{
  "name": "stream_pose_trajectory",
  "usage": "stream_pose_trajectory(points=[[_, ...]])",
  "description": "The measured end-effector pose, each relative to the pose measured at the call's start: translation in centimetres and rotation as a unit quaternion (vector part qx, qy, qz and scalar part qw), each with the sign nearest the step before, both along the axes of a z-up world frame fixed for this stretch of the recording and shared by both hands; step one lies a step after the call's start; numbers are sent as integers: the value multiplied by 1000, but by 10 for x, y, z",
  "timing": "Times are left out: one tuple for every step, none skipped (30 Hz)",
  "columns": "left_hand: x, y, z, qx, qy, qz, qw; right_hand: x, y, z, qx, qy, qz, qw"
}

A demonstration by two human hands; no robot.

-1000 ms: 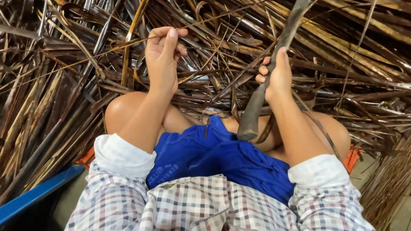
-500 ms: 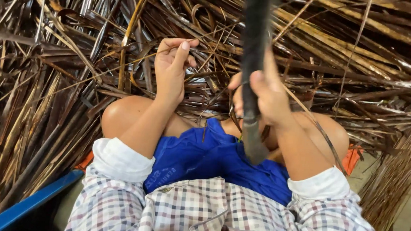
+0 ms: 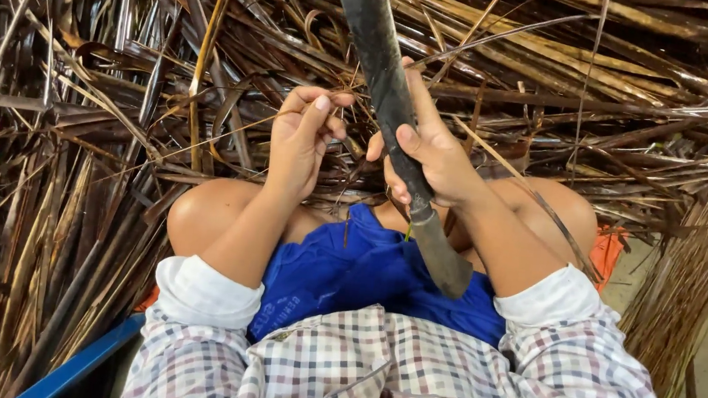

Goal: Stripping the leafy parts from palm frond midribs using a machete while sitting on a pile of fronds.

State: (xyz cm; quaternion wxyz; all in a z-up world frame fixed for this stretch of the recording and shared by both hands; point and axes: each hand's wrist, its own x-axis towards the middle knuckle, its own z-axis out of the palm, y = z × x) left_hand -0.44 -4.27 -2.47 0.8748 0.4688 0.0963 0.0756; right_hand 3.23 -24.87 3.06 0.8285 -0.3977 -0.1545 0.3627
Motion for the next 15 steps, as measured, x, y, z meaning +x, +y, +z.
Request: stream_pose_trajectory(points=[[-1,2,1,1,-1,0,1000,1,-2,-2,1,-1,0,1000],[-3,3,2,54,5,-77,996,2,-3,-4,2,-12,0,1000],[-2,5,4,107,9,-153,982,5,-5,-6,2,-24,-2,1000],[-9,6,31,108,6,-153,982,3,-7,-7,3,-28,-2,1000],[-14,8,58,308,-10,-202,930,3,-9,-8,4,-25,2,1000],[-19,9,85,496,-25,-238,835,4,-11,-9,6,-23,6,1000],[-16,13,83,497,-28,-238,834,4,-12,-7,7,-26,4,1000],[-12,17,80,548,-94,-158,816,4,-12,-6,9,-23,3,1000],[-10,20,76,591,-157,-75,788,3,-13,-6,10,-18,5,1000],[-3,19,81,591,-158,-74,788,2,-13,-4,9,-20,5,1000],[5,18,86,640,-188,-40,744,2,-13,-2,17,-21,9,1000],[12,17,92,686,-217,-6,695,2,-13,1,24,-22,12,999],[19,14,77,685,-219,-3,695,2,-13,1,23,-25,12,999],[26,11,63,692,-198,-37,694,2,-14,1,20,-33,15,999],[34,8,49,698,-175,-72,691,1,-15,0,18,-39,17,999]])
